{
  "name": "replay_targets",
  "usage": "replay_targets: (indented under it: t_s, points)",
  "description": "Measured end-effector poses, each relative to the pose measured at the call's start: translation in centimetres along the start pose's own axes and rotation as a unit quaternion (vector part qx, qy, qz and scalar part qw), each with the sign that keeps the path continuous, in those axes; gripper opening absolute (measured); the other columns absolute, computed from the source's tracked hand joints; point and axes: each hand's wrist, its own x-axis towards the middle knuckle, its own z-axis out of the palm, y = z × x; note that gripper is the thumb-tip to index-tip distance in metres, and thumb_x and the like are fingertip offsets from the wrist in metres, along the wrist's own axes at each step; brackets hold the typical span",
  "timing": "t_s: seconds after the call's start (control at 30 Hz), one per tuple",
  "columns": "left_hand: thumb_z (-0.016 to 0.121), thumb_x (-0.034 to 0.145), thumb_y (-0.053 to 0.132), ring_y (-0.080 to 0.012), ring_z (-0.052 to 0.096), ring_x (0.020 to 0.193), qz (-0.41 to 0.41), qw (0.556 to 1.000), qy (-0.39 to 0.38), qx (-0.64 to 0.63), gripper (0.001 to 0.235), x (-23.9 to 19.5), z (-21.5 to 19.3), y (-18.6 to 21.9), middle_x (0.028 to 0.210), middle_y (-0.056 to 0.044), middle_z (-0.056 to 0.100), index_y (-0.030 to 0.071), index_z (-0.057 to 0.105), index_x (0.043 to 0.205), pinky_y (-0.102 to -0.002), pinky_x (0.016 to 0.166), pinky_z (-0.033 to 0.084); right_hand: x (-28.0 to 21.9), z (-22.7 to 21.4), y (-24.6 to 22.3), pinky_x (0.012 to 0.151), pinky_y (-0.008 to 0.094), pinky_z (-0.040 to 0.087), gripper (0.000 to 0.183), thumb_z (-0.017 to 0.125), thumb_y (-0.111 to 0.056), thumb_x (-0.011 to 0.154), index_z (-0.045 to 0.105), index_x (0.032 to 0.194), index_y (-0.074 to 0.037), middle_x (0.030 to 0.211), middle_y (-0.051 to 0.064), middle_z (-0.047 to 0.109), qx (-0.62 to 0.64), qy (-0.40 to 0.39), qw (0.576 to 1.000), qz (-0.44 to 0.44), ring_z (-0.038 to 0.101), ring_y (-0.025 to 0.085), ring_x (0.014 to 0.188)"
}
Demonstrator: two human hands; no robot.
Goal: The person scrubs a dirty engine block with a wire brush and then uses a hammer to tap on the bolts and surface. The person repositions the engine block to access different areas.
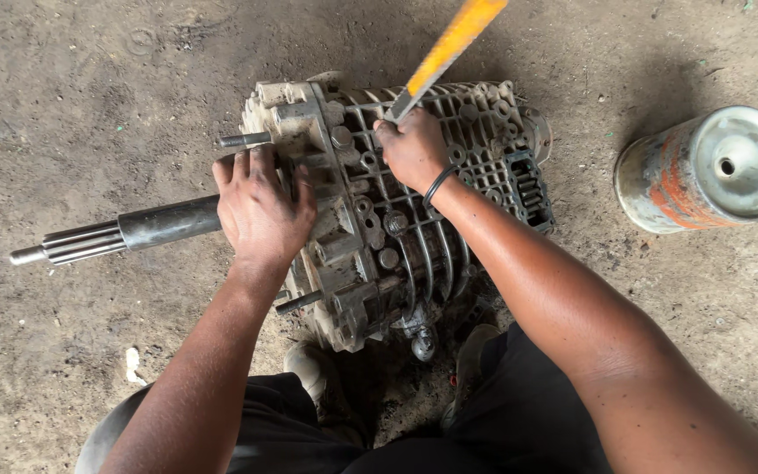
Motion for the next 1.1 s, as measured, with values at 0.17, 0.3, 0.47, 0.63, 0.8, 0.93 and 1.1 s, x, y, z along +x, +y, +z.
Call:
replay_targets:
  t_s: [0.17,0.3,0.47,0.63,0.8,0.93,1.1]
  points:
    - [0.065,0.097,0.029,-0.0338,0.057,0.101,-0.003,0.999,-0.043,0.012,0.035,0.2,0.5,-0.8,0.101,-0.021,0.065,-0.002,0.064,0.115,-0.047,0.088,0.049,0.2,-2.3,-0.5,0.044,0.037,0.044,0.036,0.067,-0.029,0.101,0.07,0.075,-0.005,0.056,0.007,0.063,-0.17,-0.027,0.985,0.023,0.058,0.019,0.046]
    - [0.065,0.096,0.029,-0.0315,0.059,0.095,0.023,0.999,-0.019,0.038,0.038,0.2,0.8,-0.9,0.096,-0.021,0.065,-0.004,0.064,0.114,-0.045,0.088,0.047,0.2,-1.0,-0.3,0.041,0.039,0.041,0.031,0.065,-0.026,0.102,0.071,0.079,-0.005,0.056,0.007,0.063,-0.182,-0.017,0.983,0.017,0.055,0.02,0.043]
    - [0.064,0.096,0.028,-0.0342,0.058,0.097,0.008,1.0,-0.024,0.017,0.033,0.2,0.4,-0.6,0.097,-0.021,0.066,-0.002,0.066,0.112,-0.044,0.085,0.048,0.1,-0.6,0.7,0.045,0.034,0.046,0.026,0.068,-0.024,0.1,0.073,0.084,-0.005,0.06,0.002,0.067,-0.023,-0.001,0.997,-0.069,0.061,0.015,0.049]
    - [0.065,0.097,0.028,-0.0346,0.058,0.098,0.027,0.999,-0.006,0.015,0.034,-0.1,0.5,-1.0,0.101,-0.022,0.066,-0.003,0.064,0.112,-0.047,0.089,0.048,0.0,-1.9,0.3,0.042,0.036,0.042,0.026,0.069,-0.029,0.1,0.075,0.088,-0.006,0.056,0.006,0.064,-0.168,-0.002,0.985,-0.044,0.058,0.018,0.044]
    - [0.066,0.095,0.027,-0.0365,0.057,0.099,0.02,1.0,-0.009,0.016,0.036,0.0,0.5,-0.8,0.1,-0.022,0.065,-0.004,0.064,0.113,-0.046,0.086,0.05,-0.1,-1.1,0.0,0.042,0.03,0.048,0.022,0.067,-0.029,0.098,0.071,0.089,-0.009,0.059,-0.002,0.065,0.077,-0.058,0.994,0.042,0.06,0.01,0.047]
    - [0.067,0.095,0.027,-0.0373,0.057,0.099,0.019,1.0,-0.004,0.01,0.037,-0.1,0.5,-0.8,0.101,-0.023,0.065,-0.004,0.064,0.113,-0.046,0.085,0.05,-0.3,-2.1,-0.2,0.042,0.035,0.041,0.031,0.069,-0.032,0.102,0.075,0.083,-0.008,0.053,0.001,0.06,-0.184,-0.027,0.983,-0.01,0.055,0.015,0.044]
    - [0.064,0.098,0.026,-0.0322,0.059,0.098,0.026,0.999,-0.02,-0.004,0.037,0.1,0.4,-0.9,0.102,-0.022,0.065,-0.005,0.062,0.12,-0.048,0.09,0.049,-0.4,-1.7,0.8,0.048,0.028,0.052,0.028,0.067,-0.03,0.099,0.068,0.081,-0.008,0.061,-0.003,0.063,0.023,-0.097,0.995,-0.017,0.061,0.009,0.052]
